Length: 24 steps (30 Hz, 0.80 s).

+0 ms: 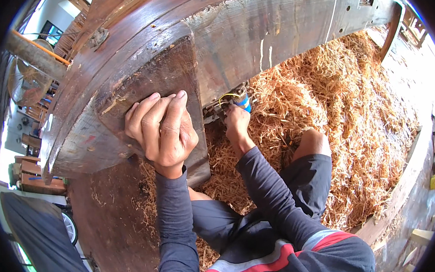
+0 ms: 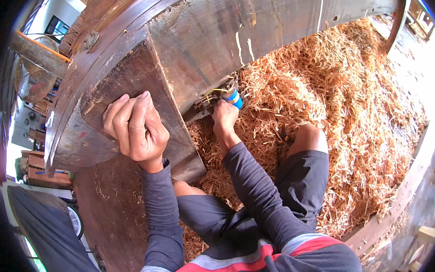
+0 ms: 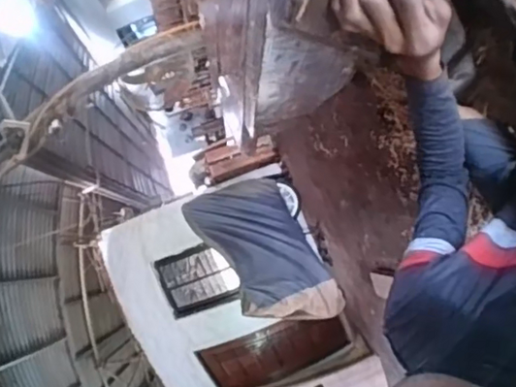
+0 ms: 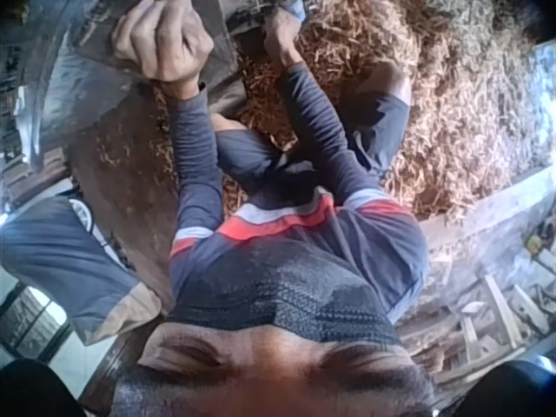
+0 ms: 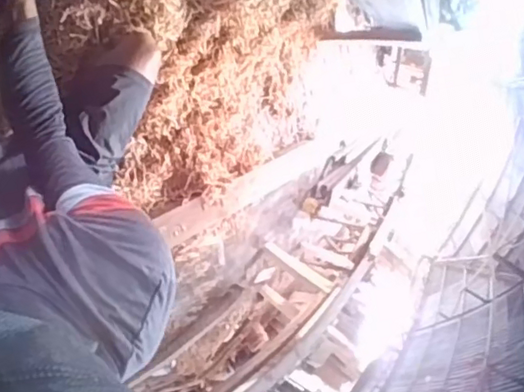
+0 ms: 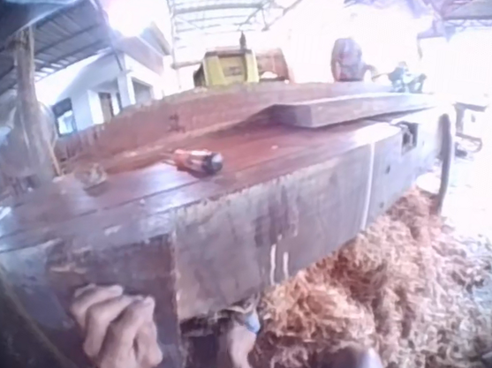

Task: The person uses an angle grinder to smooth small metal components and then inserts the components into holes along the side of a large wooden workbench.

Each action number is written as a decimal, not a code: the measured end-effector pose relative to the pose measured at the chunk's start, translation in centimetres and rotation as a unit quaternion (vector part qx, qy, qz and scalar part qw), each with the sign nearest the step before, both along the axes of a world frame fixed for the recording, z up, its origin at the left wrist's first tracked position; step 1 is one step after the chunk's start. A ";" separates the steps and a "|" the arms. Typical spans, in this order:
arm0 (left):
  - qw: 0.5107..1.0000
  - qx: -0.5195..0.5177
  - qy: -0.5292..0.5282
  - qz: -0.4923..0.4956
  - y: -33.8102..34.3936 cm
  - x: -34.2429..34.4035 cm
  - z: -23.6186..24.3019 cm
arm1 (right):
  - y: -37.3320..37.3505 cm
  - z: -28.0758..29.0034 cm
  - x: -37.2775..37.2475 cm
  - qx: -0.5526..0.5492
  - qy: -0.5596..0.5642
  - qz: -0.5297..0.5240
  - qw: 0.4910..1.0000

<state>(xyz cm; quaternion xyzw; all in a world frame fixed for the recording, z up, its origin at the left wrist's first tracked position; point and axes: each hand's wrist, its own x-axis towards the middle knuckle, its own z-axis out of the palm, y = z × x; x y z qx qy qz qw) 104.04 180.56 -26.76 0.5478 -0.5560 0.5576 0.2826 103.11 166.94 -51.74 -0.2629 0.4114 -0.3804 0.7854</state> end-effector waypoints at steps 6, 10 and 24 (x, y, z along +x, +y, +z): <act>1.000 0.009 -0.009 0.013 0.3 0.1 0.1 | -1.2 2.2 -2.5 0.198 -0.140 0.160 0.957; 1.000 0.018 0.017 0.002 0.0 -0.3 -0.2 | 0.8 1.0 -2.9 -0.163 0.128 0.025 0.978; 1.000 0.009 0.005 0.004 0.4 0.2 -0.1 | 2.3 1.8 -0.3 -0.233 0.217 -0.042 0.947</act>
